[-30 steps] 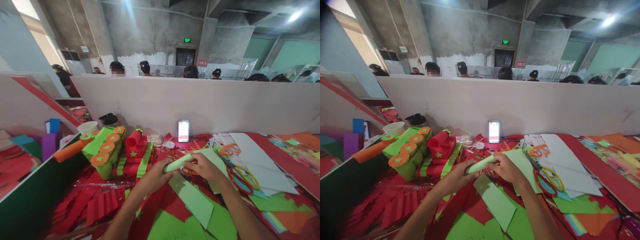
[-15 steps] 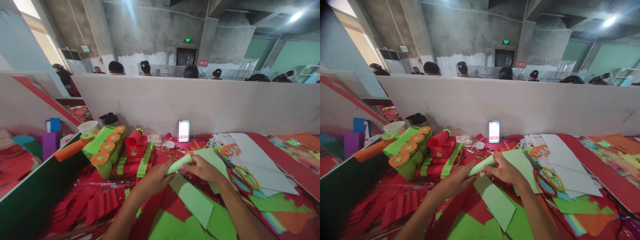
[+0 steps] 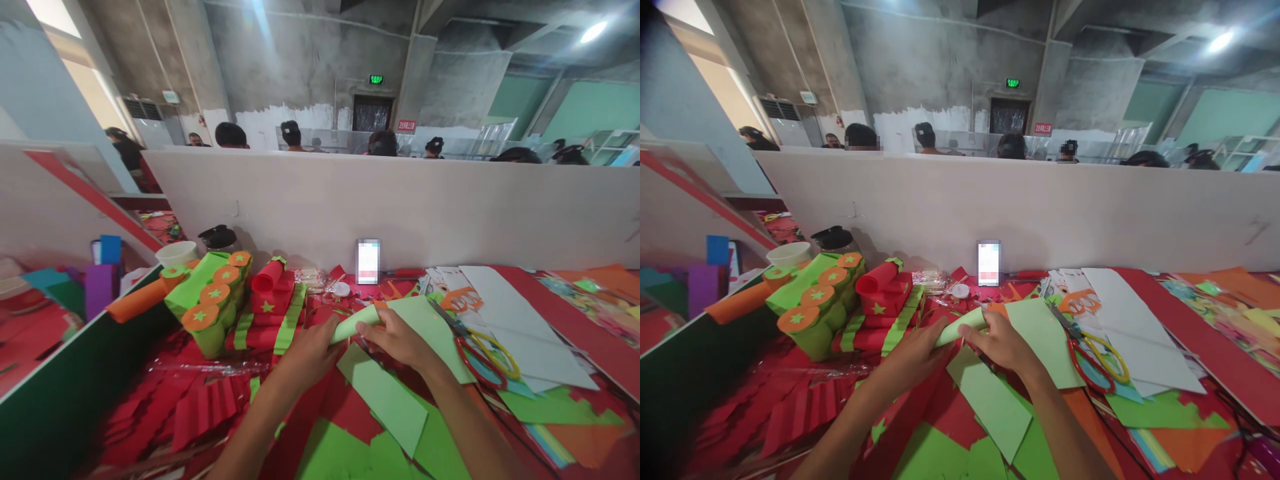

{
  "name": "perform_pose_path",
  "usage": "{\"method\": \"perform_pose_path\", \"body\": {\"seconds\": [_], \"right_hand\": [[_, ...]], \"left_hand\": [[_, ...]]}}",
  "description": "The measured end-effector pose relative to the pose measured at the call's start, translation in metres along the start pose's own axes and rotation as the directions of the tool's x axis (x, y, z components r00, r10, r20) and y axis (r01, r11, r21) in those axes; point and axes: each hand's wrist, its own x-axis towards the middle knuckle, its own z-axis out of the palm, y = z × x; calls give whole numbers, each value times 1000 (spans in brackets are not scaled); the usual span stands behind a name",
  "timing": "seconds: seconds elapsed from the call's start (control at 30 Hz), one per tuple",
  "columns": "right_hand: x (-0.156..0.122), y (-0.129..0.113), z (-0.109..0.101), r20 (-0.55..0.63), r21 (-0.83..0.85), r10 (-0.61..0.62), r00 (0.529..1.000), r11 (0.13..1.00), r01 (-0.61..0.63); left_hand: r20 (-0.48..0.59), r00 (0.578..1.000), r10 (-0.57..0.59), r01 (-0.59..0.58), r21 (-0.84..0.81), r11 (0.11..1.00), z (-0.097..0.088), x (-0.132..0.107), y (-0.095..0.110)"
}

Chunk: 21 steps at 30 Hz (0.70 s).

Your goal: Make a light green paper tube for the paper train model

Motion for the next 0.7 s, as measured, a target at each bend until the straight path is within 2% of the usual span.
{"method": "perform_pose_path", "body": {"seconds": [0.13, 0.27, 0.4, 0.47, 0.6, 0.7], "right_hand": [[4, 7, 5, -81, 73, 119, 990, 991, -113], [6, 10, 8, -107, 140, 205, 973, 972, -189], [6, 11, 12, -156, 157, 309, 938, 945, -286], [6, 10, 14, -184, 181, 322, 929, 940, -291], [6, 3, 18, -193, 204, 216, 957, 963, -176], [4, -2, 16, -200, 189, 138, 970, 977, -100]], "left_hand": [[-11, 1000, 1, 1, 147, 989, 1, 1, -2], [-20, 999, -33, 37, 323, 946, 2, 2, -1], [-35, 998, -45, 55, 403, 913, -1, 1, 6], [-42, 998, -55, 67, 426, 902, -1, 1, 9], [-96, 995, -31, 65, 375, 925, 0, 1, 8], [-187, 982, 35, -5, 158, 987, 1, 3, 3]]}}
